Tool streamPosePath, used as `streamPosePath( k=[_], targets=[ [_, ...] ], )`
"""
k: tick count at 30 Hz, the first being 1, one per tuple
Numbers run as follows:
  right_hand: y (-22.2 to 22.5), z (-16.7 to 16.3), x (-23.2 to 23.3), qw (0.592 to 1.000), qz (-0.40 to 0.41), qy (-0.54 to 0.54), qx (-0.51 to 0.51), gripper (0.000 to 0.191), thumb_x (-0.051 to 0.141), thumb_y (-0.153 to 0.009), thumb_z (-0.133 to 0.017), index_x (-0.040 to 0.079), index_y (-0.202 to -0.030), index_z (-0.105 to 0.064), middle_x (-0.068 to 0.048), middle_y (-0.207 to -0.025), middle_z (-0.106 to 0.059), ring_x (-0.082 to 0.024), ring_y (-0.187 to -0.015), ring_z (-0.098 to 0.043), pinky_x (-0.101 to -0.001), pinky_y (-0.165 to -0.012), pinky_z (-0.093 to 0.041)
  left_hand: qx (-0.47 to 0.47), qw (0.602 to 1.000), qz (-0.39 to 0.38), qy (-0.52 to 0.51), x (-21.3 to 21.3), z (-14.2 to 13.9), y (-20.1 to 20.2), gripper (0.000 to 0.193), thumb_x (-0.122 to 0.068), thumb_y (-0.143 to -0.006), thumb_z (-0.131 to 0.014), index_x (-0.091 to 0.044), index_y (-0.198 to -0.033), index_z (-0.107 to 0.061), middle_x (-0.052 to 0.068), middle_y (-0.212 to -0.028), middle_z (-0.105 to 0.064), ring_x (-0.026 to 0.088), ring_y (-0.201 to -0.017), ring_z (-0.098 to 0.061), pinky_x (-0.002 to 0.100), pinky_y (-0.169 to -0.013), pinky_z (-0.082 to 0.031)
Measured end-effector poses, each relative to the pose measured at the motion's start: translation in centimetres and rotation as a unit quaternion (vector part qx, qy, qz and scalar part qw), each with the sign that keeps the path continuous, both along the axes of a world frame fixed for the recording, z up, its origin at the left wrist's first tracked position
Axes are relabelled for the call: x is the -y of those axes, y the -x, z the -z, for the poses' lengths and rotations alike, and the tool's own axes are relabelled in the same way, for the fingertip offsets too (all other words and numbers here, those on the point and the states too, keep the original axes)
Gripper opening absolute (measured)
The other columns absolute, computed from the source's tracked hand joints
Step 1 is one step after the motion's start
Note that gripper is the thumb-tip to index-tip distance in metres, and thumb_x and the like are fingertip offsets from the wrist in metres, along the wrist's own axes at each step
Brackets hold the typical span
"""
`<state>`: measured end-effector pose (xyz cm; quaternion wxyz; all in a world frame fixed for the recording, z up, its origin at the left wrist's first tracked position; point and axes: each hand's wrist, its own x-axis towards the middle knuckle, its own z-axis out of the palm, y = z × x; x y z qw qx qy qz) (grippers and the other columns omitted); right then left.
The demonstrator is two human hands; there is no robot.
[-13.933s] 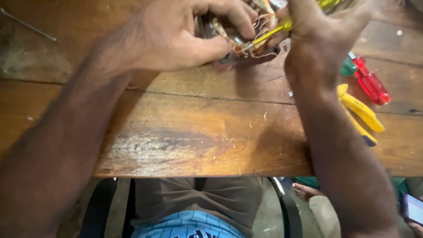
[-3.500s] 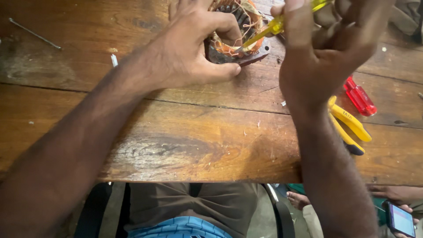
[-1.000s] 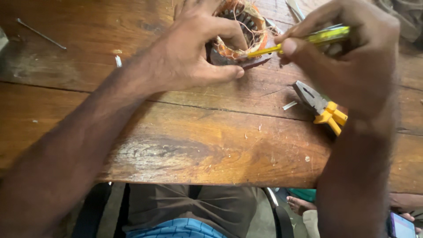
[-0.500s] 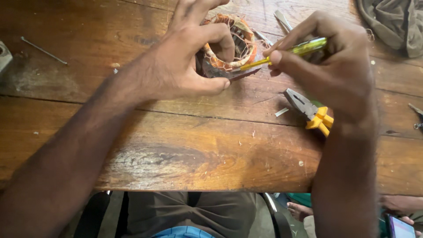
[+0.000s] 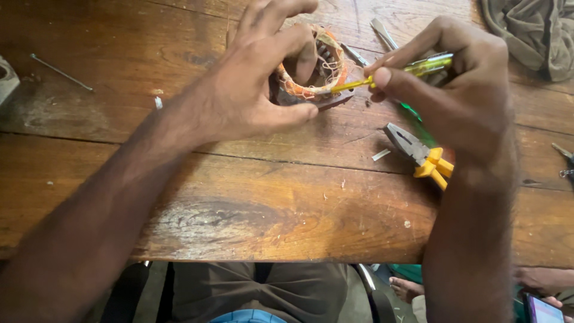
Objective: The person works on an electric motor stator on a wooden workbench, manipulating and threading copper winding wire around the coil slots by hand. They use a screwdriver to press and arrange the wire windings inside the stator and reposition the stator repeatedly while working around its circumference.
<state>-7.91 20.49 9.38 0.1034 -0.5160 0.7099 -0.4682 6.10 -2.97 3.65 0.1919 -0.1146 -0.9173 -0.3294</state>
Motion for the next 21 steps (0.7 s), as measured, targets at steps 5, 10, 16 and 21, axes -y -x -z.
streamPosePath(
  k=[5, 10, 16, 21],
  targets=[
    [0.1, 0.7, -0.2, 0.995, 0.031, 0.080, 0.053, 0.014, 0.003, -0.109, -0.072, -0.003, -0.110, -0.060, -0.015, -0.095, -0.070, -0.016, -0.082, -0.074, -0.0259, -0.075, -0.064, -0.041, 0.999, 0.010, 0.032, -0.1, 0.2, 0.0, 0.021, -0.024, -0.085, -0.087, -0.014, -0.096, -0.072, 0.020, -0.163, -0.034, 0.043, -0.154, -0.020, 0.069, -0.127, -0.019],
    [0.6, 1.2, -0.3, 0.989, 0.027, 0.127, 0.068, 0.012, 0.002, -0.110, -0.071, -0.002, -0.111, -0.059, -0.013, -0.096, -0.069, -0.015, -0.081, -0.073, -0.0265, -0.074, -0.065, -0.057, 0.996, 0.019, 0.063, 0.1, 0.5, 0.0, 0.020, -0.022, -0.082, -0.087, -0.019, -0.100, -0.078, 0.023, -0.162, -0.035, 0.045, -0.152, -0.020, 0.073, -0.123, -0.015],
    [0.8, 1.7, -0.1, 0.985, 0.048, 0.143, 0.081, 0.011, 0.000, -0.112, -0.070, -0.003, -0.108, -0.060, -0.013, -0.097, -0.069, -0.015, -0.078, -0.072, -0.0274, -0.072, -0.064, -0.054, 0.997, 0.028, 0.053, 0.2, 0.1, -0.4, 0.013, -0.015, -0.085, -0.082, -0.019, -0.097, -0.080, 0.020, -0.162, -0.039, 0.042, -0.154, -0.026, 0.069, -0.126, -0.021],
    [0.5, 1.7, -0.1, 0.986, 0.044, 0.140, 0.078, 0.008, 0.000, -0.111, -0.069, -0.002, -0.109, -0.061, -0.012, -0.097, -0.069, -0.015, -0.078, -0.072, -0.0271, -0.071, -0.065, -0.051, 0.995, 0.052, 0.068, 0.3, -0.5, -0.3, 0.011, -0.013, -0.081, -0.084, -0.016, -0.090, -0.078, 0.020, -0.155, -0.044, 0.042, -0.149, -0.031, 0.066, -0.122, -0.027]
  ],
)
